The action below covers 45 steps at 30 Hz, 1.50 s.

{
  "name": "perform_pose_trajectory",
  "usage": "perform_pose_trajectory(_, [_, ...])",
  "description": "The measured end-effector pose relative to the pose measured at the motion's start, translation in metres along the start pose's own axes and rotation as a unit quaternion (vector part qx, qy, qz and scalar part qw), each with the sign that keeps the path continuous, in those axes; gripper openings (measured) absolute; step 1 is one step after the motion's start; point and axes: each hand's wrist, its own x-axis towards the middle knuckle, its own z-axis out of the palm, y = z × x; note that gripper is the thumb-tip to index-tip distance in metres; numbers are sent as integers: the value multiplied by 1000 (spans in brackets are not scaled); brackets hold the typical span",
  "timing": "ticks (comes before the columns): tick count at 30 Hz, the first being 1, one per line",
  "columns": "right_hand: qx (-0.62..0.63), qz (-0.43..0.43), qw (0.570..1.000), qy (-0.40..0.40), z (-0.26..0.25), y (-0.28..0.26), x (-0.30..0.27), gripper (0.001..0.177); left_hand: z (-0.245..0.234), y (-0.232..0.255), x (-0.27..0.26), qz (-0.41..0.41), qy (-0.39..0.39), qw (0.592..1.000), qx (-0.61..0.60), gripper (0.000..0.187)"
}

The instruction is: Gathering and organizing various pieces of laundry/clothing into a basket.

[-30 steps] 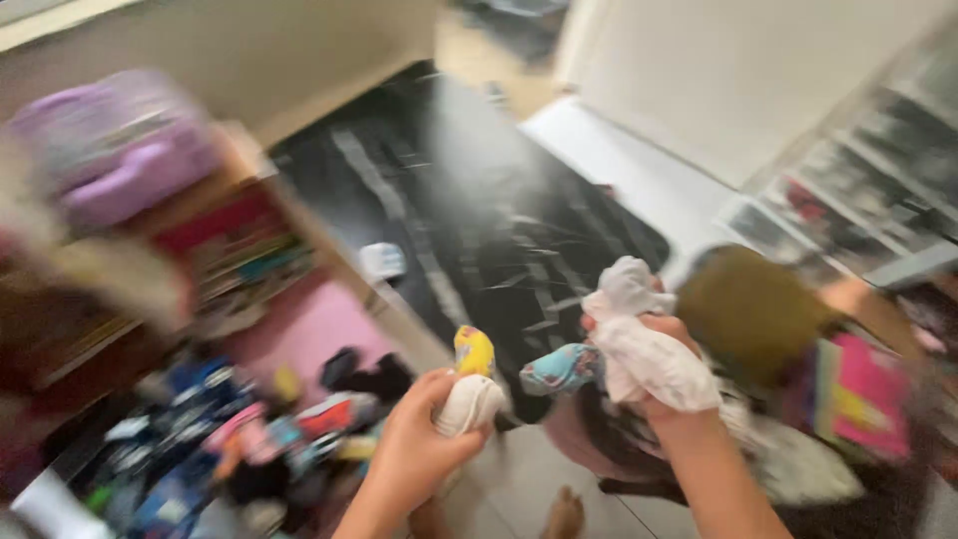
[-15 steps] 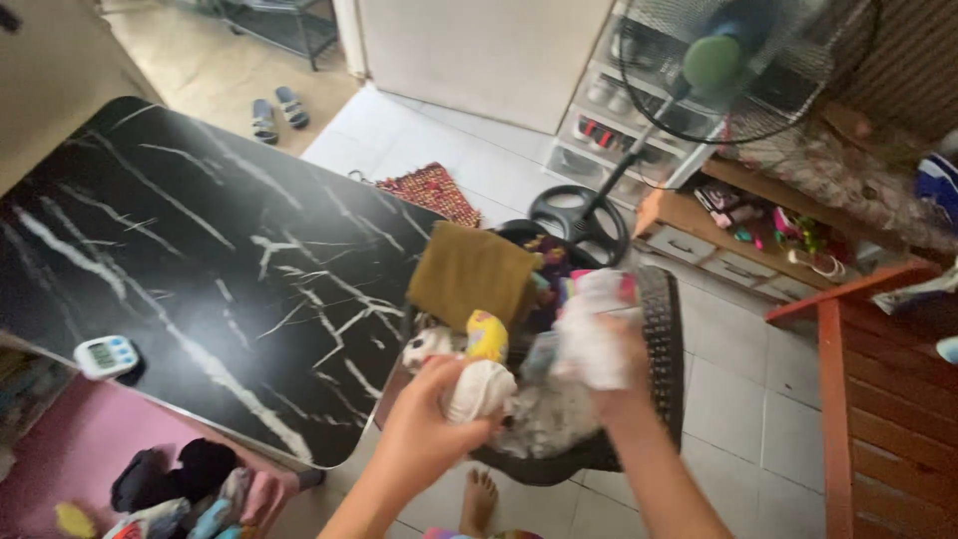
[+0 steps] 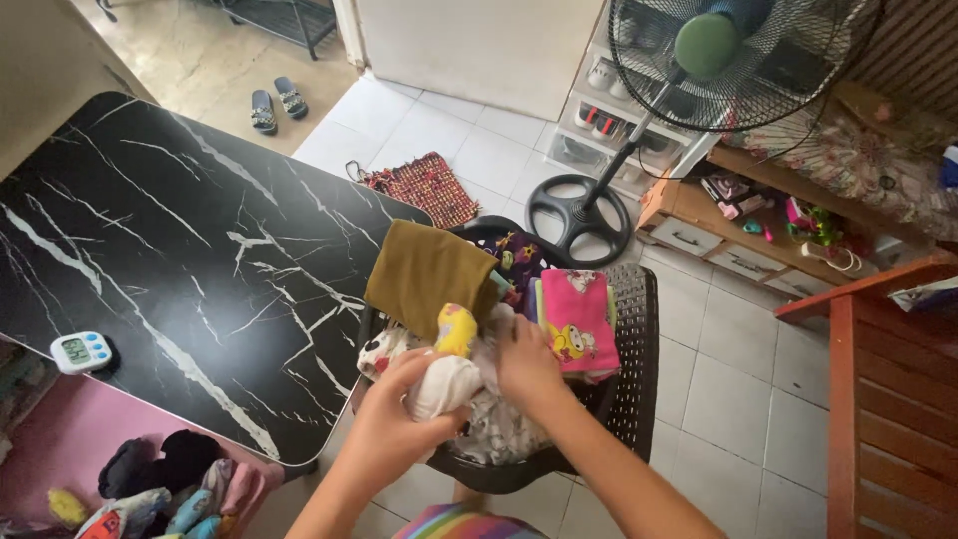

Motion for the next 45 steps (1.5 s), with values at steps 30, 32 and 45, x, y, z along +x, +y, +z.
perform_pose_trajectory(30, [180,-52,982,-16,-104,23,-64,20,80,-41,-9,51,-39,997,-36,40])
perform_pose_trajectory(32, [219,-28,975,-19,-105,31,-68,21,91,-54,0,144,-53,985,84,43])
perform_pose_trajectory(45, [52,-216,974,50,-114,-38,-56,72,29,-42,74,200,124,898,372,37])
